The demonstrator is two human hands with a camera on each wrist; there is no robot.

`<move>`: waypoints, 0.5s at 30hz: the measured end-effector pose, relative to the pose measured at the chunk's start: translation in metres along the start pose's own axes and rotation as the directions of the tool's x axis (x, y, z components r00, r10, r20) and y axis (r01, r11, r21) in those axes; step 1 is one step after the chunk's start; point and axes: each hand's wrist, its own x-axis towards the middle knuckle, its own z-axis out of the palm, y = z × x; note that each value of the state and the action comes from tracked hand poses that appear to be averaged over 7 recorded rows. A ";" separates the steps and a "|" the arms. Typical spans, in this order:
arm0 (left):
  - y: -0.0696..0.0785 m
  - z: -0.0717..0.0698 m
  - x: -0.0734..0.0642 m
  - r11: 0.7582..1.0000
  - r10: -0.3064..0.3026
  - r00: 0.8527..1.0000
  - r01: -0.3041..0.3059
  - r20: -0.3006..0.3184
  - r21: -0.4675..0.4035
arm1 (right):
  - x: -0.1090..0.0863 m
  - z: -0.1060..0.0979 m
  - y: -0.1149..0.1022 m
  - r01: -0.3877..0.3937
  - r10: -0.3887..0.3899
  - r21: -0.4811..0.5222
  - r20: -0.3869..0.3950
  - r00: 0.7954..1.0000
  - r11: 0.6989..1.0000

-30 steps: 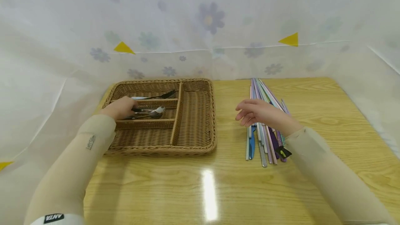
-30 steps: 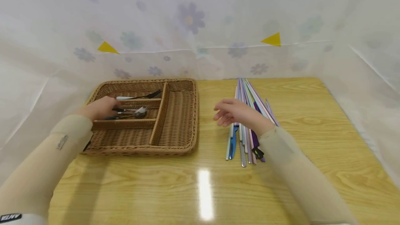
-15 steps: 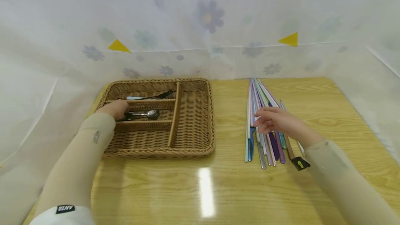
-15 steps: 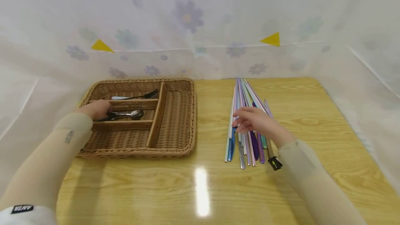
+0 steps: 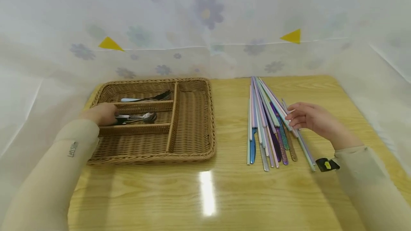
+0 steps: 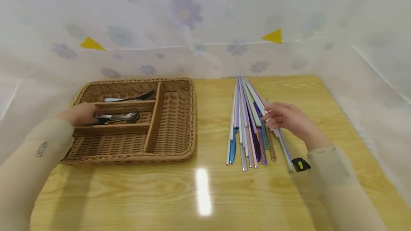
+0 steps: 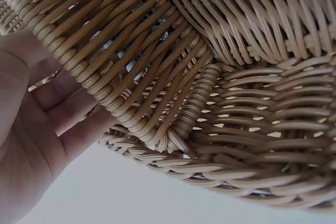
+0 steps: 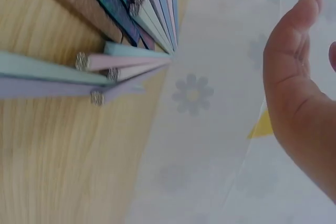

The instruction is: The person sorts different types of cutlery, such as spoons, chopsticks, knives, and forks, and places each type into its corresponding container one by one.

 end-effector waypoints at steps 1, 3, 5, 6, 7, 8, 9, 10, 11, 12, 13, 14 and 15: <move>0.002 -0.001 -0.002 1.000 0.004 1.000 -0.004 -0.010 -0.004 | -0.003 -0.003 -0.001 0.008 -0.008 0.019 -0.004 1.000 1.000; 0.005 -0.003 -0.006 1.000 0.009 0.999 -0.010 -0.033 -0.020 | -0.010 -0.009 -0.003 0.016 -0.016 0.038 -0.019 1.000 0.999; 0.009 -0.006 -0.010 0.999 0.015 0.997 -0.018 -0.079 -0.032 | -0.015 -0.014 -0.005 0.014 -0.013 0.034 -0.047 0.999 0.999; 0.011 -0.007 -0.011 0.999 0.017 0.994 -0.021 -0.106 -0.039 | -0.017 -0.017 -0.007 0.003 -0.002 0.010 -0.072 0.997 1.000; 0.013 -0.009 -0.013 0.999 0.021 0.991 -0.027 -0.134 -0.046 | -0.018 -0.019 -0.008 -0.022 0.017 -0.040 -0.107 0.994 0.999; 0.016 -0.011 -0.014 0.998 0.023 0.987 -0.031 -0.158 -0.049 | -0.018 -0.020 -0.010 -0.057 0.041 -0.102 -0.147 0.988 0.993; 0.018 -0.013 -0.015 0.998 0.023 0.984 -0.033 -0.177 -0.053 | -0.018 -0.021 -0.011 -0.104 0.070 -0.177 -0.188 0.980 0.979; 0.021 -0.015 -0.016 0.998 0.029 0.981 -0.040 -0.192 -0.054 | -0.016 -0.022 -0.012 -0.158 0.098 -0.257 -0.231 0.968 0.953; 0.023 -0.017 -0.017 0.997 0.034 0.979 -0.046 -0.200 -0.055 | -0.012 -0.022 -0.013 -0.214 0.123 -0.333 -0.273 0.954 0.918; 0.026 -0.018 -0.018 0.997 0.039 0.979 -0.051 -0.201 -0.056 | -0.008 -0.022 -0.013 -0.271 0.145 -0.409 -0.313 0.939 0.872; 0.028 -0.019 -0.018 0.997 0.043 0.979 -0.055 -0.199 -0.055 | -0.003 -0.021 -0.012 -0.318 0.158 -0.475 -0.346 0.925 0.820; 0.031 -0.020 -0.018 0.997 0.046 0.980 -0.057 -0.196 -0.053 | 0.003 -0.020 -0.011 -0.352 0.165 -0.528 -0.369 0.915 0.773; 0.033 -0.021 -0.019 0.997 0.047 0.980 -0.058 -0.193 -0.051 | 0.009 -0.019 -0.009 -0.380 0.169 -0.571 -0.389 0.906 0.727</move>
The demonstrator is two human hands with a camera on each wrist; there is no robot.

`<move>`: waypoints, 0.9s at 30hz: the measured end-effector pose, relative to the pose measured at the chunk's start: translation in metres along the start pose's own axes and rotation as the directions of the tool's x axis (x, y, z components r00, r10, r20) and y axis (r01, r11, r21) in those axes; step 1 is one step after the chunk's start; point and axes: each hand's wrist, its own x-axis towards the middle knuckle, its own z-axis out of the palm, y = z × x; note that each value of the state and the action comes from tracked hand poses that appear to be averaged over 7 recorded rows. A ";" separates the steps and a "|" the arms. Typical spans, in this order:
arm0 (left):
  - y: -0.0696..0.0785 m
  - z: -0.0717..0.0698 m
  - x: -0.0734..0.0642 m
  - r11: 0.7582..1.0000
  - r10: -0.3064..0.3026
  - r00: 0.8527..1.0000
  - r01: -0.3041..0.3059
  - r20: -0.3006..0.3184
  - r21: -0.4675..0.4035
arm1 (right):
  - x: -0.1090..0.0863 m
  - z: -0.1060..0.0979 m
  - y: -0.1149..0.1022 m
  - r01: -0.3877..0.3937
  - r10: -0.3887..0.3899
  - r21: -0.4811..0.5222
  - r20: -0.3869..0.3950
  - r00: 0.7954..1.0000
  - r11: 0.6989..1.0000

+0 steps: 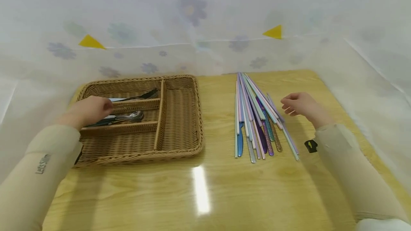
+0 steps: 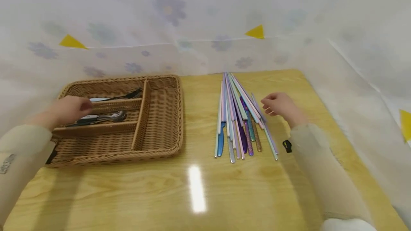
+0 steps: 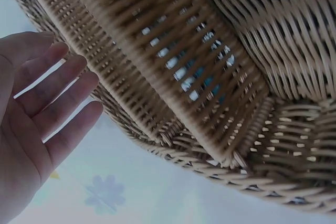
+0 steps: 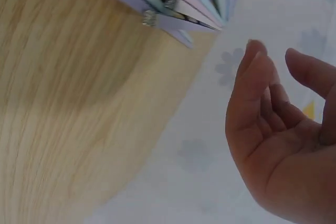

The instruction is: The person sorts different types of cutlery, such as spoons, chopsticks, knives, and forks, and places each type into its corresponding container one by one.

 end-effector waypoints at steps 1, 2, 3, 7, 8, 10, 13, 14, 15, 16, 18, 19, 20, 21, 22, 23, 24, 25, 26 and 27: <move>0.001 -0.001 -0.002 1.000 -0.001 1.000 0.001 -0.001 0.003 | 0.007 0.004 -0.003 -0.004 0.003 -0.063 -0.015 1.000 0.998; 0.002 -0.002 -0.003 1.000 -0.005 1.000 0.005 0.003 0.003 | 0.013 0.009 -0.005 -0.004 0.000 -0.127 -0.026 1.000 0.992; 0.002 -0.002 -0.004 1.000 -0.005 1.000 0.005 0.004 0.002 | 0.018 0.014 -0.007 0.001 -0.007 -0.184 -0.032 0.999 0.983; 0.004 0.001 -0.008 1.000 0.004 1.000 -0.004 0.015 -0.009 | 0.030 0.030 -0.009 0.013 -0.034 -0.338 -0.058 0.998 0.941; 0.004 0.002 -0.008 1.000 0.009 1.000 -0.009 0.014 -0.008 | 0.032 0.033 -0.008 0.006 -0.029 -0.352 -0.061 0.998 0.936; 0.005 0.004 -0.009 1.000 0.013 1.000 -0.013 0.005 -0.005 | 0.034 0.036 -0.004 -0.012 -0.013 -0.366 -0.066 0.998 0.930; 0.004 0.005 -0.009 1.000 0.017 1.000 -0.017 -0.008 -0.006 | 0.035 0.036 0.001 -0.043 0.021 -0.391 -0.060 0.998 0.920; 0.004 0.005 -0.010 1.000 0.016 1.000 -0.017 -0.009 -0.008 | 0.034 0.036 0.002 -0.044 0.021 -0.404 -0.062 0.998 0.914; 0.003 0.005 -0.010 1.000 0.017 1.000 -0.017 -0.009 -0.013 | 0.034 0.035 0.002 -0.047 0.021 -0.418 -0.065 0.998 0.907; 0.002 0.005 -0.010 1.000 0.018 1.000 -0.018 -0.007 -0.017 | 0.033 0.035 0.002 -0.047 0.019 -0.428 -0.070 0.997 0.903; 0.002 0.005 -0.010 1.000 0.018 1.000 -0.018 -0.004 -0.020 | 0.031 0.035 0.000 -0.046 0.013 -0.439 -0.078 0.997 0.897; 0.001 0.007 -0.009 1.000 0.017 1.000 -0.017 -0.003 -0.020 | 0.030 0.036 0.000 -0.045 0.010 -0.436 -0.080 0.997 0.899; 0.001 0.008 -0.009 1.000 0.019 1.000 -0.019 -0.002 -0.017 | 0.028 0.037 0.001 -0.041 0.007 -0.433 -0.081 0.997 0.900; 0.002 0.009 -0.008 1.000 0.022 1.000 -0.022 -0.003 -0.013 | 0.027 0.037 0.001 -0.034 0.001 -0.425 -0.078 0.997 0.905; 0.002 0.010 -0.007 1.000 0.021 1.000 -0.021 -0.002 -0.011 | 0.025 0.038 0.002 -0.028 -0.004 -0.402 -0.076 0.997 0.915; 0.003 0.010 -0.007 1.000 0.023 1.000 -0.023 -0.003 -0.008 | 0.024 0.038 0.004 -0.018 -0.014 -0.389 -0.079 0.997 0.921; 0.004 0.011 -0.006 1.000 0.026 1.000 -0.026 -0.004 -0.005 | 0.023 0.037 0.007 -0.016 -0.019 -0.378 -0.090 0.996 0.926; 0.005 0.011 -0.006 1.000 0.029 1.000 -0.029 -0.006 -0.004 | 0.021 0.035 0.010 -0.012 -0.029 -0.369 -0.106 0.994 0.929; 0.006 0.011 -0.005 1.000 0.031 0.999 -0.031 -0.009 -0.006 | 0.018 0.033 0.014 -0.010 -0.035 -0.357 -0.120 0.992 0.934; 0.007 0.011 -0.006 0.999 0.034 0.999 -0.034 -0.013 -0.007 | 0.016 0.031 0.018 -0.010 -0.035 -0.340 -0.127 0.991 0.941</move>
